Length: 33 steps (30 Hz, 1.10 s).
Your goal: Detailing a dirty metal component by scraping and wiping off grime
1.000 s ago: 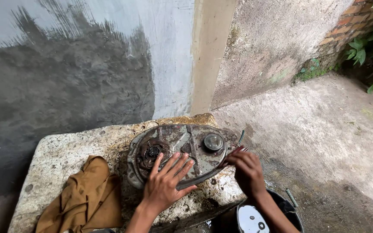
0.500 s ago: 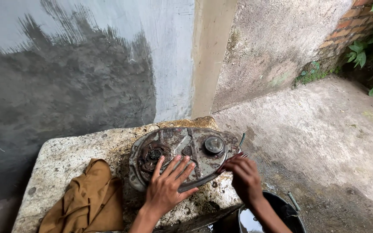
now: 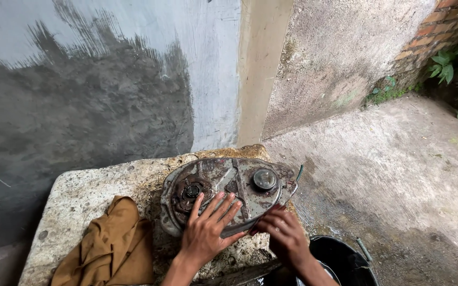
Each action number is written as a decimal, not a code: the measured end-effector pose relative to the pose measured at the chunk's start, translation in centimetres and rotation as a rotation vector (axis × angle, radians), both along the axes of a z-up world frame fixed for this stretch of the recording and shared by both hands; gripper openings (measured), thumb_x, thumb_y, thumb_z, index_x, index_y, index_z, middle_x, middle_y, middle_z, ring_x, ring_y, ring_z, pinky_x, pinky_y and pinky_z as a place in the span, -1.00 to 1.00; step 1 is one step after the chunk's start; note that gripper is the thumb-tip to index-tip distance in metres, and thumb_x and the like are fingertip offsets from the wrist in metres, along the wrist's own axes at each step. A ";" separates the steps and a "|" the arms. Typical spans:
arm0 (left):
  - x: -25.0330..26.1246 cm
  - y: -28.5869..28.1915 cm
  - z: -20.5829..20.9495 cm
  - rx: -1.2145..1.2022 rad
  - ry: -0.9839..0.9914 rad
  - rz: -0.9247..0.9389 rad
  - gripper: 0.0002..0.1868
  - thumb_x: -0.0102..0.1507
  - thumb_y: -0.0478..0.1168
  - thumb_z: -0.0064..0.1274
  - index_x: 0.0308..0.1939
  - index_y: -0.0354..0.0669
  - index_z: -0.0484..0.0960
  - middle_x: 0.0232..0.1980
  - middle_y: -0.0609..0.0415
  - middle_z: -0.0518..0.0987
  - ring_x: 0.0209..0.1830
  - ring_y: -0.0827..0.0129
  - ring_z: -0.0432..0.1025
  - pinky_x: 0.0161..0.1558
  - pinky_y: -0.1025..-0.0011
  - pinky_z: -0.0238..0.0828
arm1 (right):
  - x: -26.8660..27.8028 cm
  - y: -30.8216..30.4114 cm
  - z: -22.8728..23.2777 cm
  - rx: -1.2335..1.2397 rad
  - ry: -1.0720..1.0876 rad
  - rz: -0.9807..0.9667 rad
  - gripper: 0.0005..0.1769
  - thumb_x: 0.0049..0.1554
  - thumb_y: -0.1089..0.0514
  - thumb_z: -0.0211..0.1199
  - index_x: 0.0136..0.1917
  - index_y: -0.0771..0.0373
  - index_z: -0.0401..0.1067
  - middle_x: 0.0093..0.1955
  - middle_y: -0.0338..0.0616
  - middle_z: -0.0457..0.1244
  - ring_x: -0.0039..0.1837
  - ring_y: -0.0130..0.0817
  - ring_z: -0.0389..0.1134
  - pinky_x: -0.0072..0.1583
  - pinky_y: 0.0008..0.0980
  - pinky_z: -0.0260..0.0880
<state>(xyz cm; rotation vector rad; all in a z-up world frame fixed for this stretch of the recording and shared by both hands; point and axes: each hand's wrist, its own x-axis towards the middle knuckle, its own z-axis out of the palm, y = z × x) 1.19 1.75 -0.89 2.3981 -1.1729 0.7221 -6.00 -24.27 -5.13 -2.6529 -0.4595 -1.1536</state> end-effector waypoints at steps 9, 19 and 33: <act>-0.1 0.2 0.2 0.056 -0.023 -0.005 -0.19 0.31 0.39 -0.14 0.47 0.03 0.27 0.54 0.06 0.25 0.55 0.14 0.11 0.50 -0.19 -0.32 | 0.5 -0.9 2.1 0.041 -0.015 -0.120 -0.77 0.10 0.29 0.29 -0.03 -0.01 0.60 0.09 -0.39 0.45 0.22 -0.40 0.41 0.38 -0.19 0.36; 0.0 1.1 -1.0 0.086 -0.044 -0.012 -0.06 0.08 0.15 0.25 0.47 0.00 0.25 0.56 0.07 0.18 0.58 0.15 0.05 0.51 -0.15 -0.30 | 0.1 -0.6 2.6 0.186 -0.089 -0.056 -0.81 0.11 0.29 0.27 -0.02 0.06 0.56 0.08 -0.30 0.43 0.17 -0.39 0.41 0.23 -0.37 0.46; 0.4 1.1 -1.3 0.048 -0.002 -0.033 0.00 -0.10 -0.27 0.36 0.43 -0.03 0.31 0.48 0.04 0.31 0.54 0.09 0.14 0.50 -0.19 -0.25 | -0.7 2.8 0.2 0.325 -0.120 -0.218 -0.81 0.10 0.19 0.34 0.00 -0.01 0.60 0.16 -0.34 0.43 0.29 -0.35 0.38 0.35 -0.24 0.30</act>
